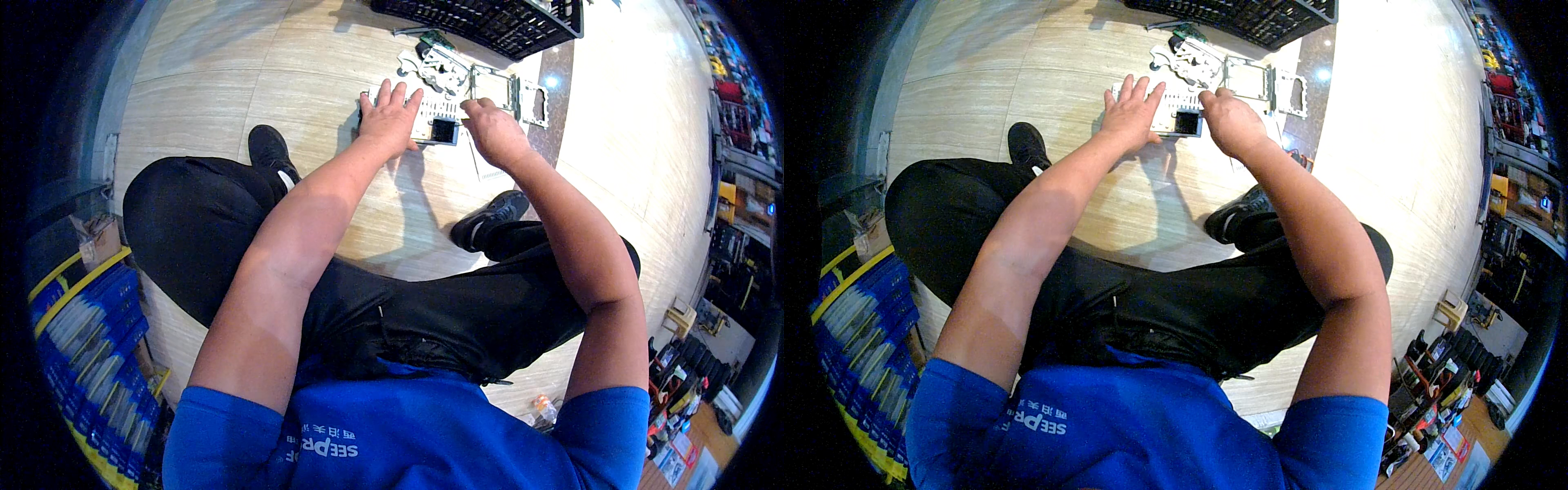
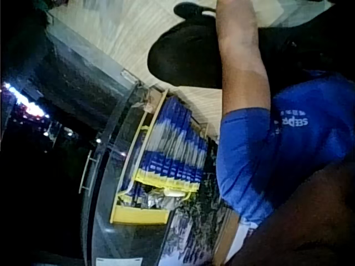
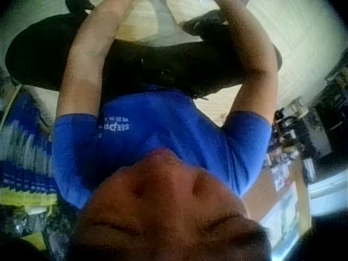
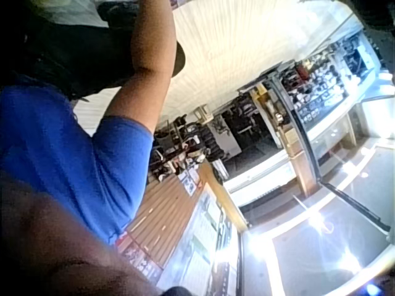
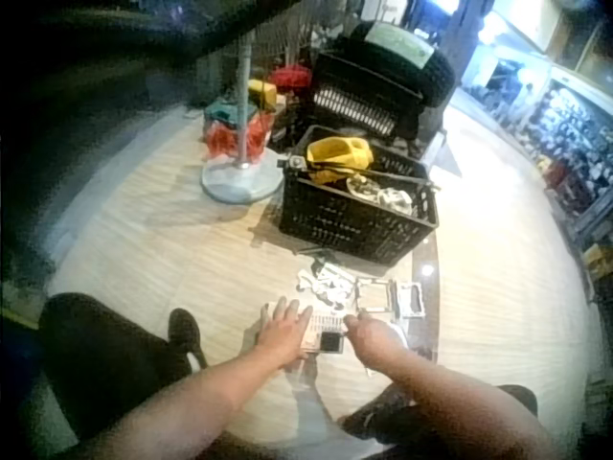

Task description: The person manipulates a car stereo unit on the floor, handling wires and electronic components with both hands while using a small screwdriver.

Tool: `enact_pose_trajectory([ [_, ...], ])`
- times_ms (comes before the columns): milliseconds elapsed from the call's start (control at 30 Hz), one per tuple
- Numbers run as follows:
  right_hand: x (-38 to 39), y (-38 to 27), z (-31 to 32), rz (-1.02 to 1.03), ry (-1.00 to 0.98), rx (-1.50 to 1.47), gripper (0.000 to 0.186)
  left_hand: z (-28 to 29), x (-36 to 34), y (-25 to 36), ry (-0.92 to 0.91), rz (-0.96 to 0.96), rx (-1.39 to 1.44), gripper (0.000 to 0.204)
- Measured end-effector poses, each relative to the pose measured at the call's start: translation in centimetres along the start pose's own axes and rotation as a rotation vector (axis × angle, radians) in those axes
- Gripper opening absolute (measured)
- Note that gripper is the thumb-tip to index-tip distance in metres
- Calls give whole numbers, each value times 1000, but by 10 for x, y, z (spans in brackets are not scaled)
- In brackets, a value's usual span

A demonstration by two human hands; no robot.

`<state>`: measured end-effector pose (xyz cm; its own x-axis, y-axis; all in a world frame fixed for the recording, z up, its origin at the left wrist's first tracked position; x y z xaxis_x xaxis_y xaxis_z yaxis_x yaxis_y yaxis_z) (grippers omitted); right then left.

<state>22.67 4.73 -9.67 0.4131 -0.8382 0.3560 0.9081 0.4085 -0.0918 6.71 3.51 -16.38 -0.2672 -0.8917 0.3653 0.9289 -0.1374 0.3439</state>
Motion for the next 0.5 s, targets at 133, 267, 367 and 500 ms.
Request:
enact_pose_trajectory([
  [133, 4, -7, 4, 103, 88, -63, 23, 0, 1, 0, 11, 0, 0, 108],
  [267, 0, -5, 1, 51, 20, 2, 23, 1, 1, 1, 6, 6, -3, 108],
  [367, 1, -2, 4, -30, -13, -16, 25, 1, 2, 0, 4, 4, -5, 108],
  [500, 3, -3, 3, 2, 18, -54, 25, 2, 1, 1, 3, 2, 0, 108],
])
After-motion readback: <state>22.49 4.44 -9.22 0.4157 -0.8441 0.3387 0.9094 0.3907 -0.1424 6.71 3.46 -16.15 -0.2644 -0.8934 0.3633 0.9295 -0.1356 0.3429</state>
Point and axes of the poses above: each hand's wrist, its own x-axis away from the middle knuckle, its own z-axis out of the back of the hand, y = z × x, the point moved 6 cm from there along -x, towards the middle knuckle, and after that the axes turned 3 degrees about x, right-handed, at the moved point
